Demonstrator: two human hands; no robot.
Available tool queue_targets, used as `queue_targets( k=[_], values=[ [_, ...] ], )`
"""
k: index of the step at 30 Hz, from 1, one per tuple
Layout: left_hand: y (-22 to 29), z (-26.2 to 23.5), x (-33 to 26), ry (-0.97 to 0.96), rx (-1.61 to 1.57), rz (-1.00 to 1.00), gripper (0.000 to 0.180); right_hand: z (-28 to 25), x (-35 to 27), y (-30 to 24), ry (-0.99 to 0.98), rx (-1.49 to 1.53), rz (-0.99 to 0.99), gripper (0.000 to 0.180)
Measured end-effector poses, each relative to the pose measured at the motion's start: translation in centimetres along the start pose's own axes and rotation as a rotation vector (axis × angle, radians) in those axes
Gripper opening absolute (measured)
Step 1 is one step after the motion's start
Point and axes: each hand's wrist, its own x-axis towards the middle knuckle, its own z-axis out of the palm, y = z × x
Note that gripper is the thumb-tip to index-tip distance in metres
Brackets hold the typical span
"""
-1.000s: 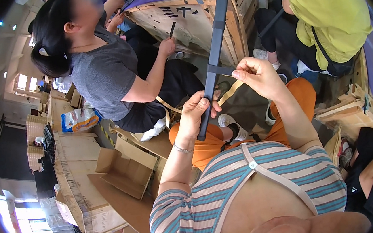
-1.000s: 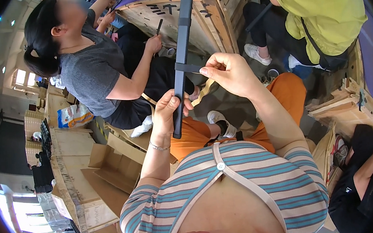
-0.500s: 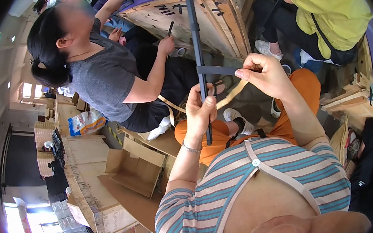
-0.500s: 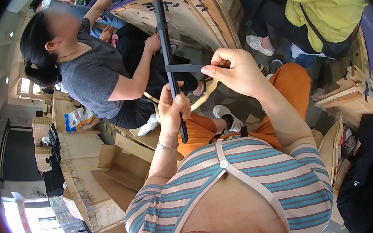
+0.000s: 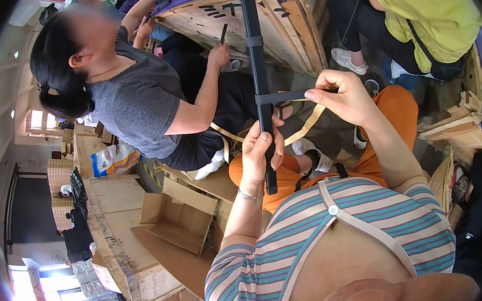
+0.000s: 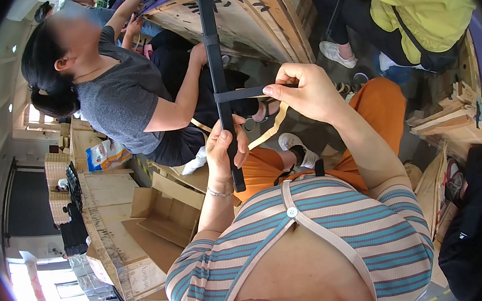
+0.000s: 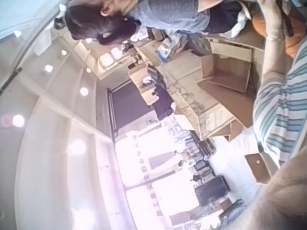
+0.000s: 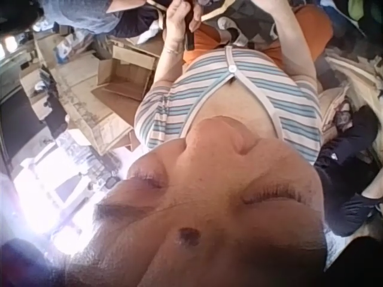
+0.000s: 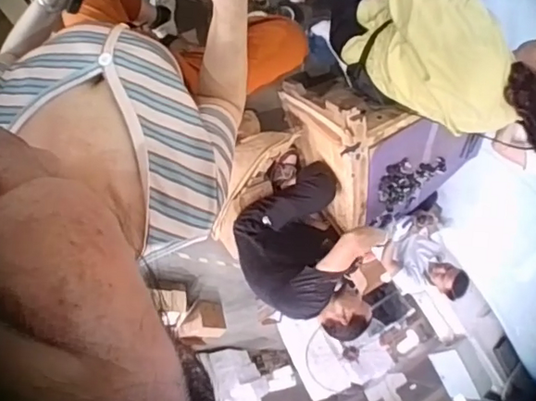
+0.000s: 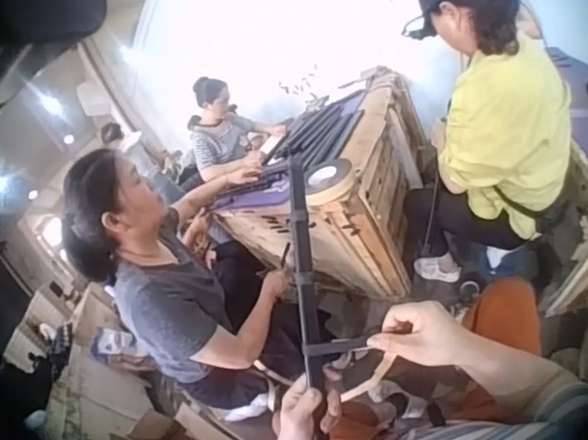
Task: The recorder is applying tape to secure components on long black bars while seated in a workshop.
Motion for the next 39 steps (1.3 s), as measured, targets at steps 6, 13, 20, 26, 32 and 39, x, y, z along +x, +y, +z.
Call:
queue_targets(
  k=[6, 13, 20, 26, 32, 39],
  values=[
    [0.0, -0.1, -0.1, 0.009, 0.194, 0.025, 0.034, 0.4, 0.2, 0.6, -0.097, 0.016, -0.059, 0.013],
    [-1.1, 0.0, 0.2, 0.005, 0.306, 0.077, 0.032, 2.9, 1.1, -0.9, -0.188, -0.124, -0.202, 0.017],
    [-0.4, 0.5, 1.4, 0.094, 0.16, 0.039, 0.032, 3.2, 0.4, -0.2, -0.186, -0.143, -0.135, 0.014],
    [-1.5, 1.4, 3.2, 0.222, 0.273, 0.026, 0.038, 3.7, 0.0, -1.4, 0.002, -0.179, -0.025, 0.022],
    [-2.8, 1.5, 4.2, 0.275, 0.604, 0.269, 0.024, 3.4, 0.1, 0.6, 0.064, -0.297, -0.01, 0.016],
    [-2.8, 1.8, 4.2, 0.369, 0.702, 0.243, 0.024, 4.1, -0.5, -0.6, 0.094, -0.167, 0.022, 0.013]
  ],
)
